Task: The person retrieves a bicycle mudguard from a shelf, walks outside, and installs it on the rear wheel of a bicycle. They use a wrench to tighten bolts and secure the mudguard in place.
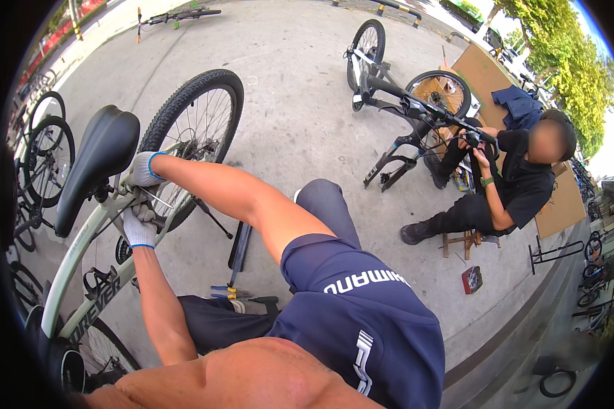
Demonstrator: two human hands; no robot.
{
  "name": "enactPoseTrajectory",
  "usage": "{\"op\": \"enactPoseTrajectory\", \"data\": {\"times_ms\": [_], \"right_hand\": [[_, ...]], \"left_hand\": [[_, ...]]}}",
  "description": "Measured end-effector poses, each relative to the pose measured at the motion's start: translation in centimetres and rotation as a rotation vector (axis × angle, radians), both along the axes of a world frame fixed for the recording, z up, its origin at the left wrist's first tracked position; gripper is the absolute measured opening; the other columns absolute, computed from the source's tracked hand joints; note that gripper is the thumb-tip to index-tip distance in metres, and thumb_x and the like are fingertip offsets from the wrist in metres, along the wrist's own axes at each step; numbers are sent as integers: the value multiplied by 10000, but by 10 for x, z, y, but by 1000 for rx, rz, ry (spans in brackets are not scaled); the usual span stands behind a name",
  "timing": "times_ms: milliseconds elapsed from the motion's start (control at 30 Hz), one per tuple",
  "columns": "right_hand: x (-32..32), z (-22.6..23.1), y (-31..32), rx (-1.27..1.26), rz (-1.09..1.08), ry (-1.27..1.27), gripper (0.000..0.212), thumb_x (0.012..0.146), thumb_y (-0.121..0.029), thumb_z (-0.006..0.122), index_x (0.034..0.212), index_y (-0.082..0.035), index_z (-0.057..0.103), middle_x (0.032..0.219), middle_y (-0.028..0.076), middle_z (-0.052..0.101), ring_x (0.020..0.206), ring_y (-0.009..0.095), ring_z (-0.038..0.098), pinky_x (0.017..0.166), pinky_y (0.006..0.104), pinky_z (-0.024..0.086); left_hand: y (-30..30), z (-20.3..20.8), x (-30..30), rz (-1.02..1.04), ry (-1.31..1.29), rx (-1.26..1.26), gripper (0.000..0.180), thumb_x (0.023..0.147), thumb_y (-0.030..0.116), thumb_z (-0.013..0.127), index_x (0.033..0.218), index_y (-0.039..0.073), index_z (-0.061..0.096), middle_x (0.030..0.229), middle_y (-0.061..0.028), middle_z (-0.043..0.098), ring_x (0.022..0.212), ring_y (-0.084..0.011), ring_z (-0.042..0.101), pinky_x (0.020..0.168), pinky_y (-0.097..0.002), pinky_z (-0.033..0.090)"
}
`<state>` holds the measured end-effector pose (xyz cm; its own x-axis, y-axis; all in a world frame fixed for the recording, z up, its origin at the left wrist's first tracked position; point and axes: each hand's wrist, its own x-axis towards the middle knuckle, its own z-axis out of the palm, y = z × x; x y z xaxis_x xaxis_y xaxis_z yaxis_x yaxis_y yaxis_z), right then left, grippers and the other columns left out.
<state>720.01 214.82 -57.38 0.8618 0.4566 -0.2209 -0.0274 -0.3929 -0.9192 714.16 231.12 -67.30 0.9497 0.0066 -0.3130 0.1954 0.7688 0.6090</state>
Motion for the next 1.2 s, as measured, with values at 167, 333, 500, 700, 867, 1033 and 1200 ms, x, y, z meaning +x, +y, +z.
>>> {"op": "enactPoseTrajectory", "data": {"times_ms": [167,333,500,700,867,1033,1200], "right_hand": [[3,-2,2,-442,43,-531,346,982,-331,606,1030,-60,817,885,134,798,815,283,773,790,408,609],[-2,-5,14,-550,76,-581,399,978,-360,556,1076,-77,820,1021,195,788,974,376,760,898,467,588],[3,-7,20,-676,87,-627,324,946,-263,594,1132,-134,825,1161,163,791,1075,377,751,907,473,587],[-20,-9,25,-750,25,-642,274,879,-187,690,1100,-114,834,1099,139,806,1010,354,777,845,466,618],[-90,-11,-12,-694,-86,-684,253,916,-237,650,1005,-32,769,939,219,780,914,413,773,780,515,617],[-108,-6,-39,-670,-7,-695,253,884,-237,633,970,-34,758,869,208,768,809,424,760,728,549,604],[-95,-18,-24,-774,23,-701,242,894,-204,621,1009,-27,740,835,209,759,801,413,766,701,552,598]], "left_hand": [[3,-1,0,-16,0,-12,287,1151,306,454,910,153,483,706,60,332,552,-83,296,479,-252,273],[3,5,-2,-34,-10,5,296,1150,296,457,897,143,482,696,62,333,549,-76,286,464,-258,256],[2,6,-3,-19,-6,-5,284,1142,267,452,890,138,469,706,58,328,545,-80,287,460,-252,244],[2,7,-1,-45,8,-41,338,1140,304,440,842,145,457,684,56,334,525,-81,287,448,-246,253],[2,8,1,-36,23,-23,359,1136,295,420,808,151,444,664,51,341,493,-84,289,423,-262,258],[8,1,2,-69,-44,-34,275,1144,260,410,905,138,474,711,49,341,519,-87,289,438,-254,271],[11,-9,10,-20,-73,-108,202,1136,255,439,1042,124,562,678,54,321,465,-83,284,382,-246,259]]}}
